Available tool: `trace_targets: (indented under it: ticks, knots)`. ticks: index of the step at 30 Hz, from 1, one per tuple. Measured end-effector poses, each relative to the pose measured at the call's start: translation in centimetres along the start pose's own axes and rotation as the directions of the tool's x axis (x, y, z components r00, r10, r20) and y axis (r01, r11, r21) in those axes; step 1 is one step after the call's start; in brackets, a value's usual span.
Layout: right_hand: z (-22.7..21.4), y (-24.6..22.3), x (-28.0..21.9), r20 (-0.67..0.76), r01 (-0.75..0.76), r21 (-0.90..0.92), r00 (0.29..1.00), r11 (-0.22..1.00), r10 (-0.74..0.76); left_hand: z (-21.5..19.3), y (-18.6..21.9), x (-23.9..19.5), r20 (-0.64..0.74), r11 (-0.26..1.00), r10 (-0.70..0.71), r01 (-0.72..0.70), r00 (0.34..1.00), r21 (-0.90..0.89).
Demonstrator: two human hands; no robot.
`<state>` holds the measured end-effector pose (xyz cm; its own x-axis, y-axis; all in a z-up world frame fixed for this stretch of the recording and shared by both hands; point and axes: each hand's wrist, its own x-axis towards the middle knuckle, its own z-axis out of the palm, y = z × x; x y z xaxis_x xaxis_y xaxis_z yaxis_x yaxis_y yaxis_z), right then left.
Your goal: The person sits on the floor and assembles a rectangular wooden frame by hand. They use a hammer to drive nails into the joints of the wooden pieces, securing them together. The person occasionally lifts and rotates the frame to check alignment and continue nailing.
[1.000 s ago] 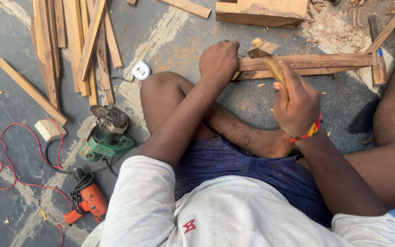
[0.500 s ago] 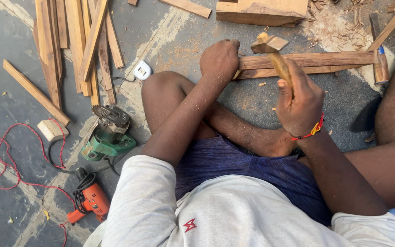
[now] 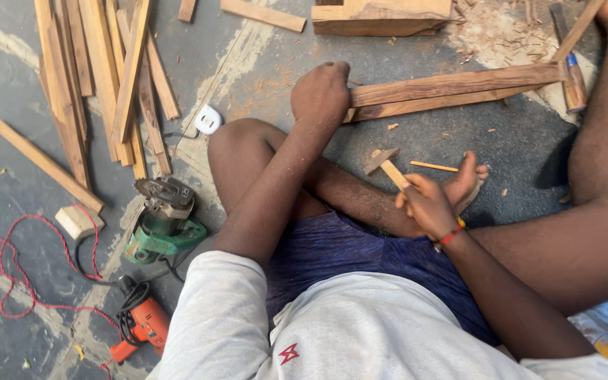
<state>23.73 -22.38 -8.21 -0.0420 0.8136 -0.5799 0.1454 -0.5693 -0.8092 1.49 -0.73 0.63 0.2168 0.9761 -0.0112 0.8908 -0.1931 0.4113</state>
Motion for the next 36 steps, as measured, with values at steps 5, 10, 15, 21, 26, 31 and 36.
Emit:
trace_targets:
  ticks: [5, 10, 15, 21, 26, 31, 36]
  knots:
    - [-0.4, 0.4, 3.1, 0.087, -0.123, -0.222, 0.986, 0.967, 0.145, 0.5, -0.6, 0.1, -0.005, 1.0, 0.023, -0.023, 1.0, 0.0]
    - [-0.1, -4.8, 2.7, 0.257, 0.34, -0.838, 0.936, 0.427, -0.242, 1.8, -1.5, 0.4, -0.034, 0.998, 0.054, -0.055, 0.998, -0.017]
    - [0.0, -13.4, 4.3, 0.167, 0.558, -0.808, 0.522, 0.187, -0.837, 3.0, -1.9, 0.4, -0.071, 0.998, 0.061, -0.063, 0.996, -0.028]
    - [-0.1, -20.0, 10.6, 0.446, 0.829, -0.551, 0.389, 0.095, -0.807, 2.0, -1.0, 0.6, -0.012, 0.998, 0.056, -0.056, 0.998, -0.009]
    - [-0.9, -19.6, 12.3, 0.514, 0.848, -0.498, 0.459, 0.183, -0.725, 0.7, -0.2, 0.3, 0.053, 0.999, -0.02, 0.022, 0.998, -0.029]
    - [-1.0, -19.5, 12.7, 0.534, 0.851, -0.487, 0.468, 0.197, -0.704, -0.2, 0.1, -0.2, 0.047, 1.0, 0.01, -0.009, 0.999, -0.027]
    - [0.7, -20.0, 10.4, 0.426, 0.766, -0.608, 0.535, 0.207, -0.73, 0.0, 0.3, -0.4, 0.094, 0.999, -0.011, 0.016, 0.996, -0.046]
